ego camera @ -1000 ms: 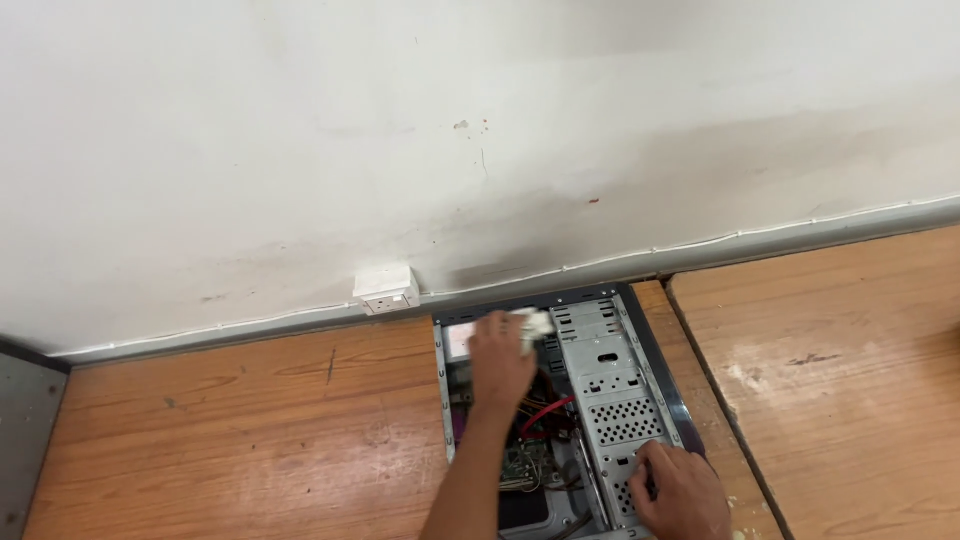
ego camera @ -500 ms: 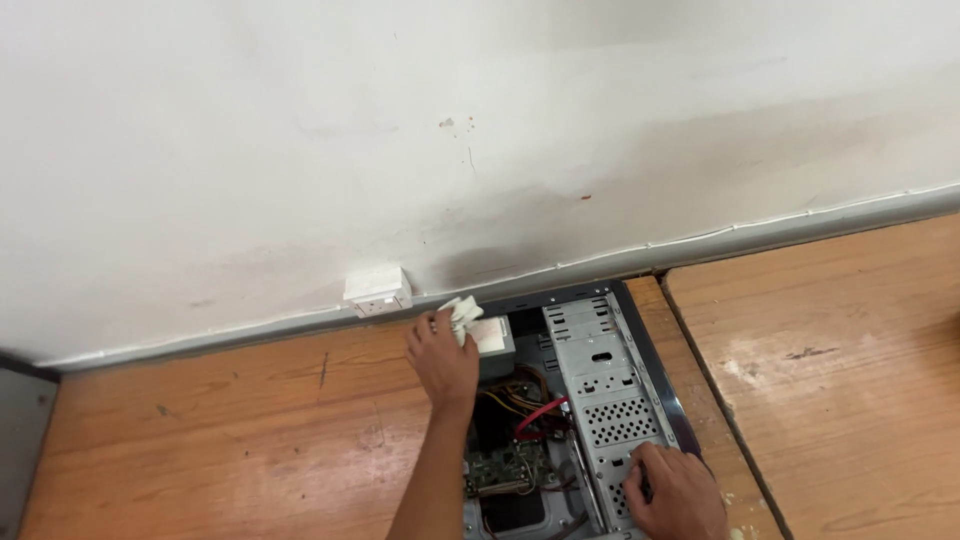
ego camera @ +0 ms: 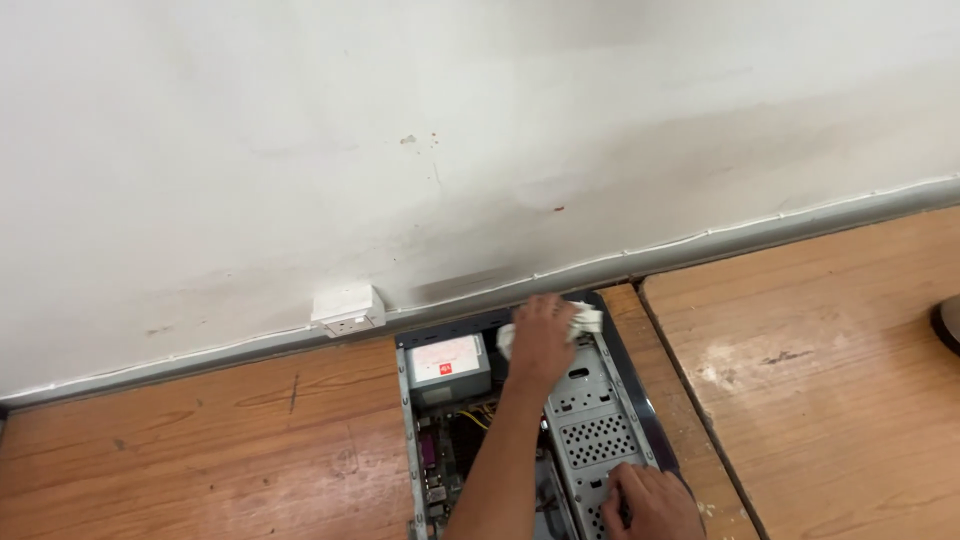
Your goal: The person wipes the interior surfaces of an open desktop computer case using a white cloth. They clean the metal chassis, the power supply unit, and the area around the motherboard and drive bays.
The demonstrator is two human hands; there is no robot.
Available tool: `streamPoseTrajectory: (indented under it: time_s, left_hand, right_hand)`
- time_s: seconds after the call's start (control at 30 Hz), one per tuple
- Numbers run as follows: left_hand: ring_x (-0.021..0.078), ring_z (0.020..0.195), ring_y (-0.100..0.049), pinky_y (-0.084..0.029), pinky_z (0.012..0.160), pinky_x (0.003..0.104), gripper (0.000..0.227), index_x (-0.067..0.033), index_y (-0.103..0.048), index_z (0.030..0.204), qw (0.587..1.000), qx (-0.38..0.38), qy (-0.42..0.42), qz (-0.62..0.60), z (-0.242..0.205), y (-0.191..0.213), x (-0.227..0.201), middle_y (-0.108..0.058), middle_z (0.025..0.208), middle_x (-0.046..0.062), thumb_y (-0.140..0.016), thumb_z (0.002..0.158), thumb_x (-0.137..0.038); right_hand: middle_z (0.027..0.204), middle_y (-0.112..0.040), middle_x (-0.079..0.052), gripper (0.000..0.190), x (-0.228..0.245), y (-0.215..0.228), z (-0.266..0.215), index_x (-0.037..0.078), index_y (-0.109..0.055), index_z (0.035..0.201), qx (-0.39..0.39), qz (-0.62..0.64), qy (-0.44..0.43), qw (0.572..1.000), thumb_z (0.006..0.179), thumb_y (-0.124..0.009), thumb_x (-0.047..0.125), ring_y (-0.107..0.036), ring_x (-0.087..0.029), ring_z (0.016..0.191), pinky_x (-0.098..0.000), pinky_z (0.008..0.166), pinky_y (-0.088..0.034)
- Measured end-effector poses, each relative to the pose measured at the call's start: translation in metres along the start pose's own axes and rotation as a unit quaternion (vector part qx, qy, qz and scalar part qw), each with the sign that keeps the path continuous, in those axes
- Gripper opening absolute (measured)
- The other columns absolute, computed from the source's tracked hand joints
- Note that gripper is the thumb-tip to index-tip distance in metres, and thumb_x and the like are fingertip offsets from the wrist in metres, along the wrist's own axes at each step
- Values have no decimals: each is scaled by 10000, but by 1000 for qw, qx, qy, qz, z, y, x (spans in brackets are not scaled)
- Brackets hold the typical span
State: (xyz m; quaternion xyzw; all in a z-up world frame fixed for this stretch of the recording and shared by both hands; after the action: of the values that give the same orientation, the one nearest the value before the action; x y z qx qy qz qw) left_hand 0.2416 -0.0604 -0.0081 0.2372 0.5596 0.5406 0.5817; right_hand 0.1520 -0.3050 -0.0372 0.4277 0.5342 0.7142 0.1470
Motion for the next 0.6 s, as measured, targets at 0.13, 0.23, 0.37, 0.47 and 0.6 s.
streamPoseTrajectory:
  time_s: [0.13, 0.23, 0.37, 0.47, 0.6]
  left_hand:
    - [327, 1333, -469, -370, 1126, 543, 571, -141, -661, 1278, 983, 110, -89, -118, 9, -18, -30, -567, 1349, 108, -792, 724, -104]
    - [315, 1297, -505, -421, 1130, 502, 501, -128, -681, 1241, 975, 103, -116, -159, 3, -21, -33, -591, 1331, 99, -780, 751, -111]
    - [297, 1279, -505, -414, 1085, 513, 494, -142, -695, 1229, 990, -7, 67, -126, -1, -3, 1, -585, 1303, 88, -806, 750, -96]
    - [308, 1259, -495, -398, 1076, 517, 514, -136, -682, 1228, 982, -20, 136, -127, -10, 19, 3, -565, 1293, 106, -863, 748, -157]
    - [311, 1264, -511, -410, 1080, 497, 543, -145, -701, 1236, 992, 48, 19, -115, -42, 11, -29, -597, 1296, 97, -834, 711, -106]
  right_hand:
    - [764, -658, -52, 98, -10, -9, 0, 154, -644, 860, 18, 1, -18, 1000, 776, -695, 161, -696, -220, 728, -385, 705, -507]
    - [770, -656, -71, 143, -1, -2, -1, 129, -643, 867, -14, 8, 4, 1000, 742, -709, 154, -680, -253, 719, -403, 682, -497]
    - [744, -661, -93, 118, 3, 6, -4, 99, -645, 853, -48, 21, 30, 998, 769, -706, 156, -660, -287, 704, -425, 666, -486]
    - [766, -664, -94, 122, 8, 10, -2, 109, -651, 880, -43, 20, 18, 999, 785, -701, 165, -652, -289, 685, -431, 662, -483]
    - [708, -660, -101, 111, 17, 16, 0, 95, -636, 796, -97, 15, 55, 994, 736, -706, 157, -654, -311, 700, -451, 664, -486]
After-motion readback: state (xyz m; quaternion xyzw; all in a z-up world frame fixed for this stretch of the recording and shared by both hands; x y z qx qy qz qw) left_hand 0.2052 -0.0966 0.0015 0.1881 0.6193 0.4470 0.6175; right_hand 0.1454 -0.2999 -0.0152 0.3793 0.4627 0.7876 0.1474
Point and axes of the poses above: each hand's wrist, its own z-axis towards the middle knuckle, its own y-axis out of the back of the hand, x = y × z, the point moved 3 cm from there along z, towards the middle knuckle
